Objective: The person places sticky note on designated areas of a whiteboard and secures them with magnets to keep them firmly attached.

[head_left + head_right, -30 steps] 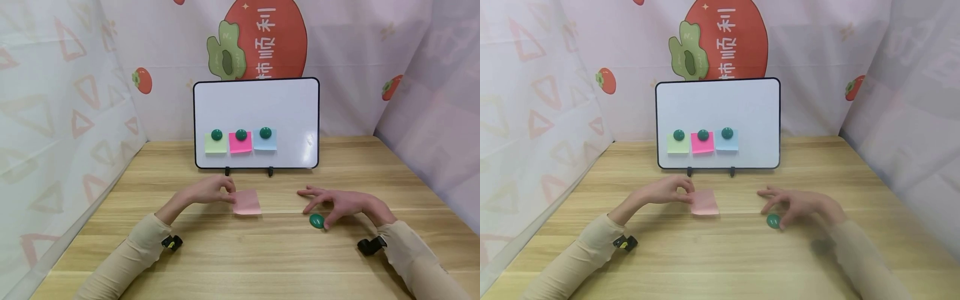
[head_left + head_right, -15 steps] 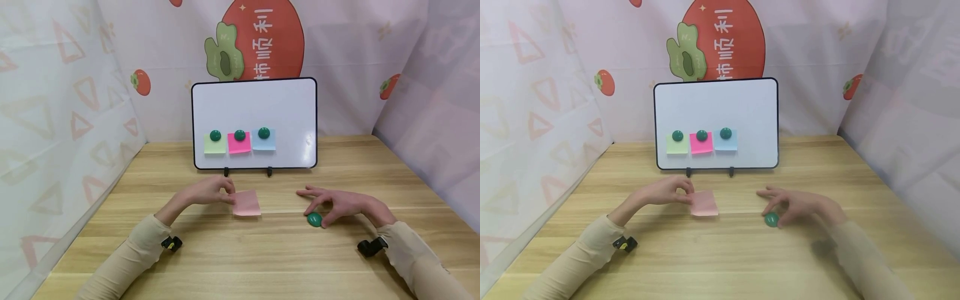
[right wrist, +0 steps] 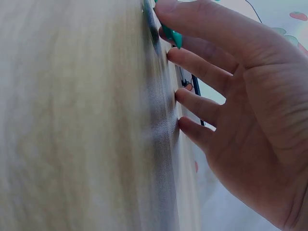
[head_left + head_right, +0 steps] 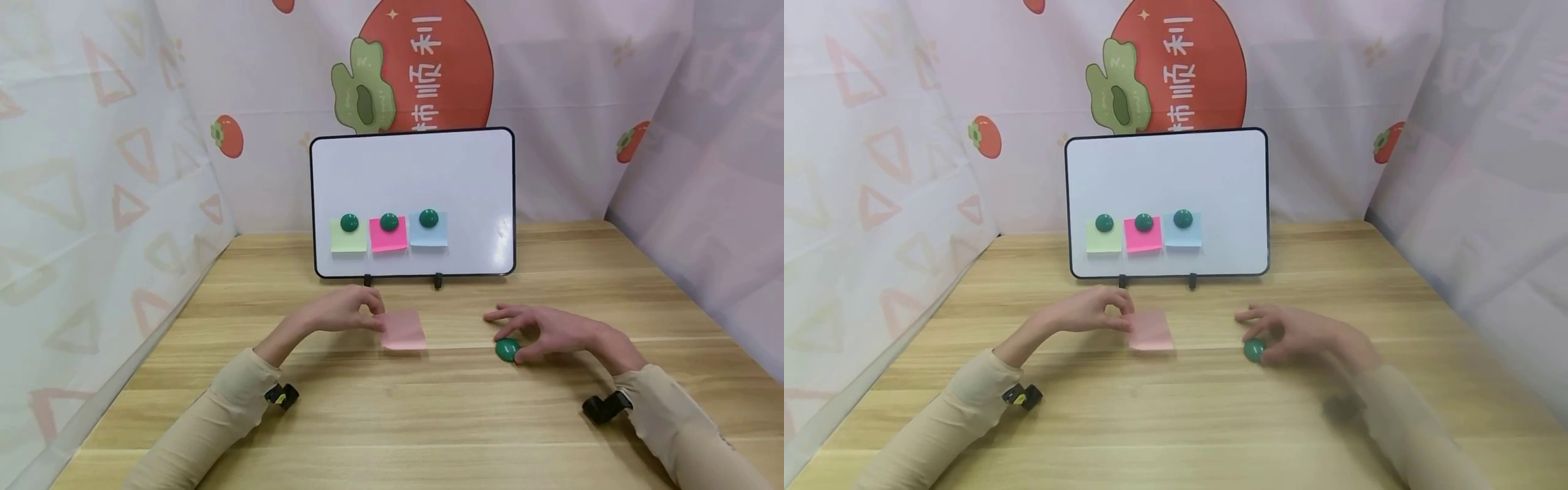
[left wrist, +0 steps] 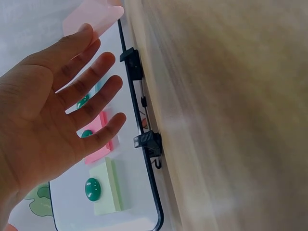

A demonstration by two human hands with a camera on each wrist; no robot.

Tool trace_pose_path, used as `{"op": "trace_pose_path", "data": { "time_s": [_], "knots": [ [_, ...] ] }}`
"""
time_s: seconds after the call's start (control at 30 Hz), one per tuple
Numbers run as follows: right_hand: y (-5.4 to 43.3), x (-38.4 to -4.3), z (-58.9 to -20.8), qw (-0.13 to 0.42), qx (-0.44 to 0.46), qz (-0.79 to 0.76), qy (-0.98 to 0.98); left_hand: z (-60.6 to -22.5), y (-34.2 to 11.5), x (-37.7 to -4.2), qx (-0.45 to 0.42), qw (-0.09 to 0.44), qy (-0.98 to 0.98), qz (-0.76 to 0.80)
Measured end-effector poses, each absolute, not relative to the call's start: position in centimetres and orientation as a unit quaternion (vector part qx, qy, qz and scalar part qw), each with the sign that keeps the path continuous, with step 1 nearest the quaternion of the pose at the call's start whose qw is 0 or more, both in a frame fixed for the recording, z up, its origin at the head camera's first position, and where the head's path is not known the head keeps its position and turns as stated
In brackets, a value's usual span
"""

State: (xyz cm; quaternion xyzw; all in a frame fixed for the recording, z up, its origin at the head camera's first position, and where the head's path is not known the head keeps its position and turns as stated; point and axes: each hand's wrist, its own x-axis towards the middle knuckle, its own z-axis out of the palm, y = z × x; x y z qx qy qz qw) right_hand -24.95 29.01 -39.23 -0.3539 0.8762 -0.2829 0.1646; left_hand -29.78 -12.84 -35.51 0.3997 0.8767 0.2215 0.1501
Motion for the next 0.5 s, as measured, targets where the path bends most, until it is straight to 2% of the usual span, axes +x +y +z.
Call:
{"op": "trace_pose_path", "data": {
  "time_s": [0.2, 0.5],
  "knots": [
    [29.0, -25.0, -39.0, 0.145, -0.356, -0.293, 0.875, -34.6, -11.9, -30.4, 0.415, 0.124, 0.878, 0.202],
    [29.1, -25.2, -39.2, 0.134, -0.359, -0.292, 0.876, -33.5, -10.0, -31.9, 0.42, 0.122, 0.879, 0.191]
  ]
}}
